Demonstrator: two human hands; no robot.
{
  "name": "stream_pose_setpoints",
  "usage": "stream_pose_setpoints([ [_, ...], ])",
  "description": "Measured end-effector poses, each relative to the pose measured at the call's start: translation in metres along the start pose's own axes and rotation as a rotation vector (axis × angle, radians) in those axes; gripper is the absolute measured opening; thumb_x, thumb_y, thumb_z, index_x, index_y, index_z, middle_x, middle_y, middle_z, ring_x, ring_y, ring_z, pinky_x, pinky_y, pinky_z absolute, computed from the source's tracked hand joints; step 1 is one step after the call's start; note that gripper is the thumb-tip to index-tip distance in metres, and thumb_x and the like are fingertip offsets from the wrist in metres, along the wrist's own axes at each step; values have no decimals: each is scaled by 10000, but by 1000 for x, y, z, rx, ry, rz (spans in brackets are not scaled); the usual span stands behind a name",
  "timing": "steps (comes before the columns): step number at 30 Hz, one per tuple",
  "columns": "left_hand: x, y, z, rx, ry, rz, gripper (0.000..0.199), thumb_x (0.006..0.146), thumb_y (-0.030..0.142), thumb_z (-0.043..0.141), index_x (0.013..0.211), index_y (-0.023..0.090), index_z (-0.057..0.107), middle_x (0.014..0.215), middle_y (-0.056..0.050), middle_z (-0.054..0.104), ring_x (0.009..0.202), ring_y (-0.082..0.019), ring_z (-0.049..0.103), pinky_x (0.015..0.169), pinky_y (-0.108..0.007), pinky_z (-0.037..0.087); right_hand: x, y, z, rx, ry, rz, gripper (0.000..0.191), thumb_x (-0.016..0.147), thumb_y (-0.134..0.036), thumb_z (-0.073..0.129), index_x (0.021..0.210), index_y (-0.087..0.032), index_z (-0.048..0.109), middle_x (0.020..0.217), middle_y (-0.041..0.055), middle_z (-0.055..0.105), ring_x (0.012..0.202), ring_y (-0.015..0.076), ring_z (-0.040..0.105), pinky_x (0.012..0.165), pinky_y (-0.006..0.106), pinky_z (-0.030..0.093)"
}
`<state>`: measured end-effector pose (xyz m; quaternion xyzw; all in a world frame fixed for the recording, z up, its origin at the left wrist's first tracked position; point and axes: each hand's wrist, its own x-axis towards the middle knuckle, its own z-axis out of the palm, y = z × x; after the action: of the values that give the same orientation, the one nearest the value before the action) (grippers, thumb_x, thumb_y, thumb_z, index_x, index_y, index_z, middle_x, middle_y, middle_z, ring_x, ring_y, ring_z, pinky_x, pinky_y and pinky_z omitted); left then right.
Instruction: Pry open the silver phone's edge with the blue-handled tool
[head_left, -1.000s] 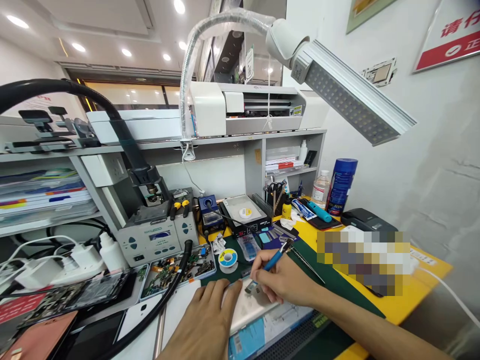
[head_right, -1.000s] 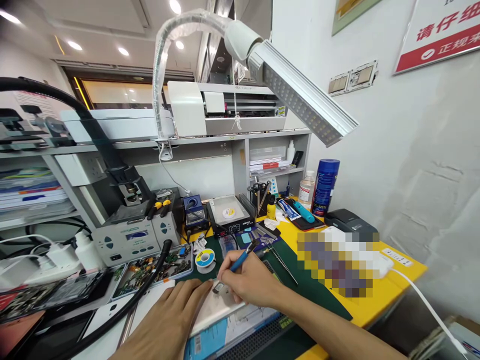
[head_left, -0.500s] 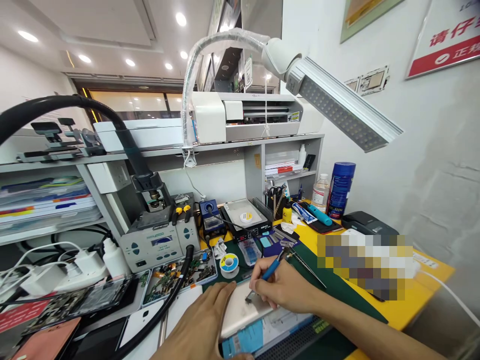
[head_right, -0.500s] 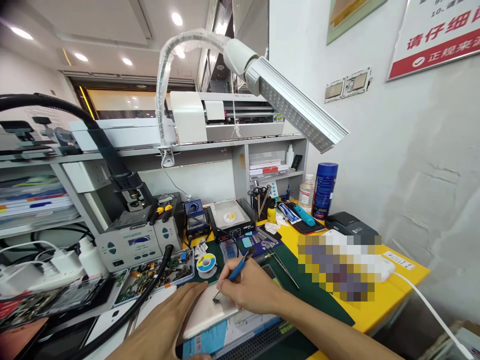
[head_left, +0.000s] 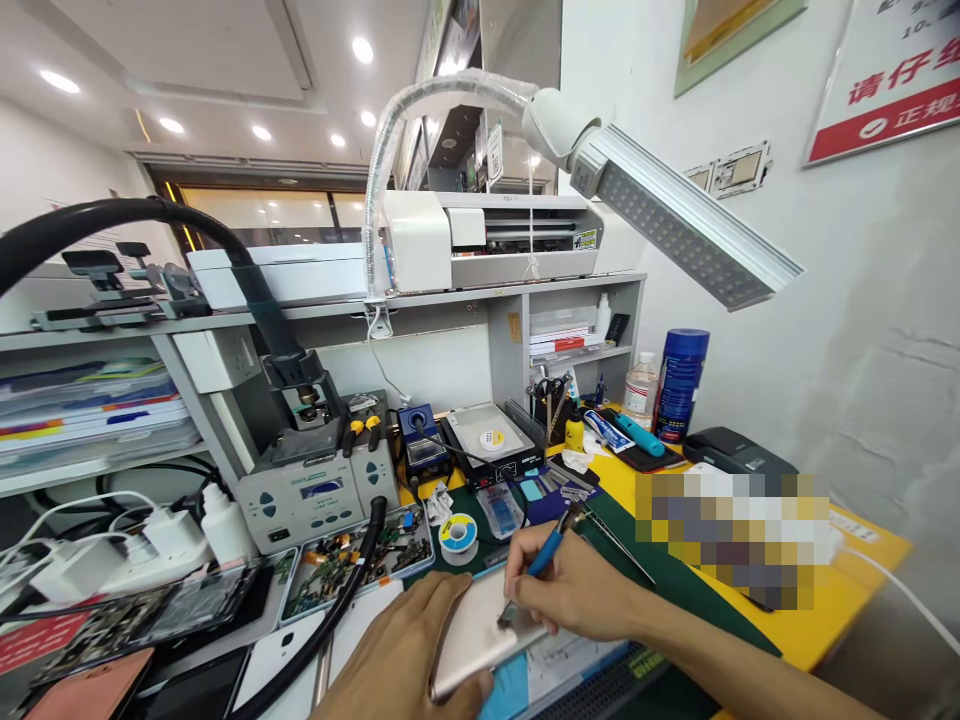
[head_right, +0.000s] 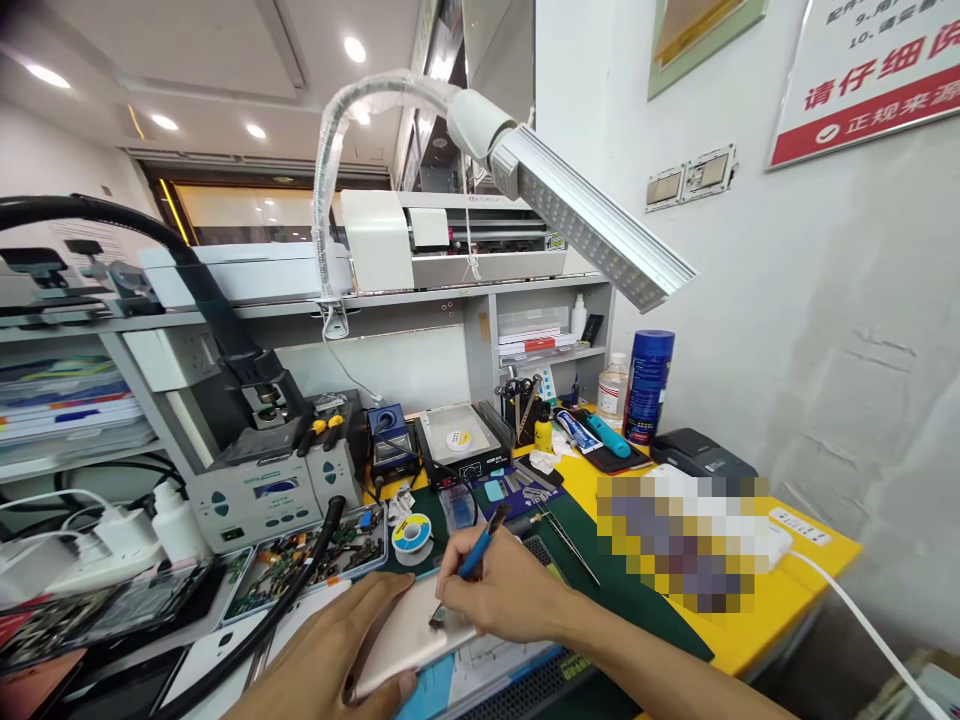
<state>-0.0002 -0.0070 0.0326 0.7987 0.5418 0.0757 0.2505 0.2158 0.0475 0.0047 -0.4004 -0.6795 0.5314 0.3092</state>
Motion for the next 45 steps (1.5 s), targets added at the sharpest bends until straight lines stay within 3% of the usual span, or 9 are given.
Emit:
stream_pose_setpoints([
  [16,8,-10,6,62,23,63,632,797,313,590,1419,232,517,1412,-94,583,1285,-303,554,1112,-440,426,1,3,1,13,13,-11,70,756,-212,631,735,-167,582,480,-59,513,399,88,464,402,193,353],
  [22,9,-22,12,78,64,119,537,930,257,342,1426,151,518,1364,-148,613,1251,-278,587,1092,-438,462,2,3,-1,16,7,-5,71,764,-206,630,736,-168,577,463,-69,491,399,87,464,406,189,364],
  [28,12,-26,17,41,139,171,513,982,267,237,1373,180,557,1286,-134,650,1178,-258,625,1039,-432,504,2,3,0,15,3,-13,78,770,-206,641,739,-167,581,475,-62,511,405,88,468,407,190,371],
  [45,10,-22,17,20,211,147,466,991,291,296,1323,215,614,1249,-114,688,1134,-249,656,1016,-398,524,1,1,1,26,2,-4,71,746,-191,646,728,-165,582,461,-68,496,407,83,470,409,178,381],
])
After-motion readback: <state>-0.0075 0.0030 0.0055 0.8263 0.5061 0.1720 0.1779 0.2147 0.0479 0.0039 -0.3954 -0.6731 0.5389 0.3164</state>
